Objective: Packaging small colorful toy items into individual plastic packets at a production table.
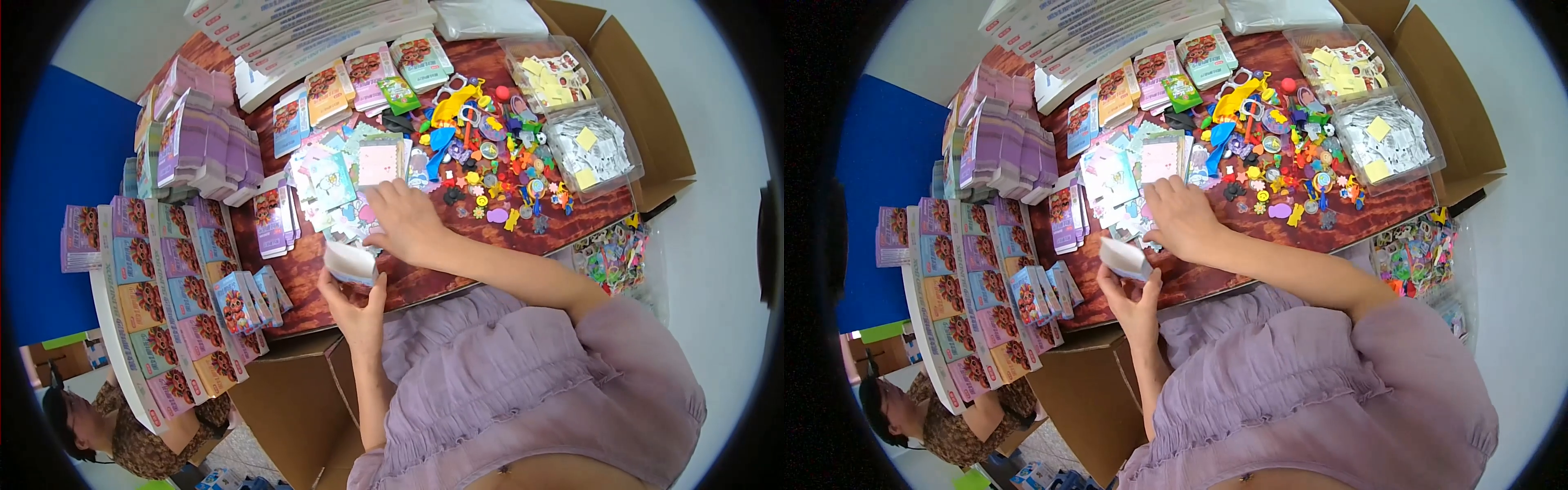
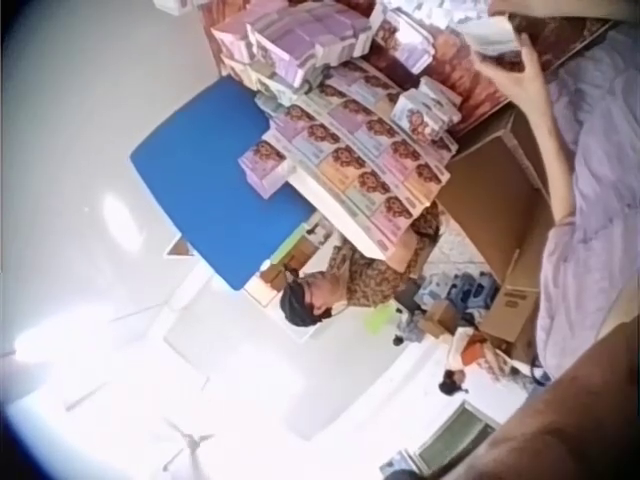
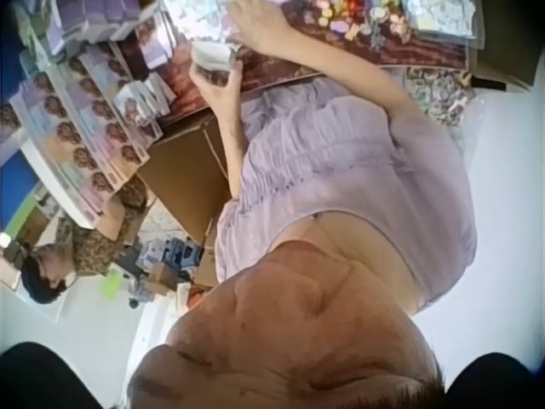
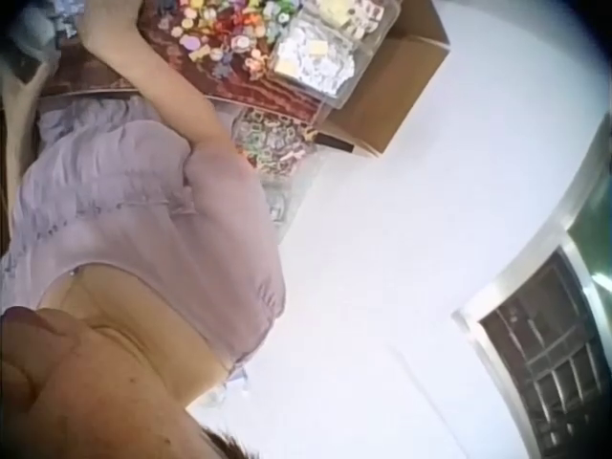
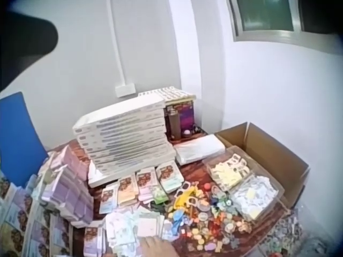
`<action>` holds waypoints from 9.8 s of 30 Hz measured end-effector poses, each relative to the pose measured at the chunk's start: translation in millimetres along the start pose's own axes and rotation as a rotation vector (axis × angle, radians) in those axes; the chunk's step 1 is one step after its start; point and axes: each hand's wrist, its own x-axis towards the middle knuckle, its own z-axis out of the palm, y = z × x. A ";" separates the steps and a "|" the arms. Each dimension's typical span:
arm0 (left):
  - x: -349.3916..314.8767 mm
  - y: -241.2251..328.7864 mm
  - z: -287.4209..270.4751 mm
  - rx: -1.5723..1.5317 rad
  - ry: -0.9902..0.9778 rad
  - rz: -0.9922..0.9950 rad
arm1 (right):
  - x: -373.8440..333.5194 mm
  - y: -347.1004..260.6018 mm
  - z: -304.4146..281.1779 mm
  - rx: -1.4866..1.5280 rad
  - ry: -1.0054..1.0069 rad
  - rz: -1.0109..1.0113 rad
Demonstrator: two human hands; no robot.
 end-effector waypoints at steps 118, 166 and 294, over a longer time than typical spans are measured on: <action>3.3 12.0 64.7 0.393 -0.316 0.147 | -23.7 38.4 -118.8 1.221 -0.181 0.511; -25.8 7.2 96.8 0.360 -0.484 0.233 | -97.9 33.6 -146.8 0.260 -0.016 0.032; -31.1 -14.6 81.1 0.075 -0.177 0.295 | -87.5 5.8 -123.7 0.661 0.056 0.187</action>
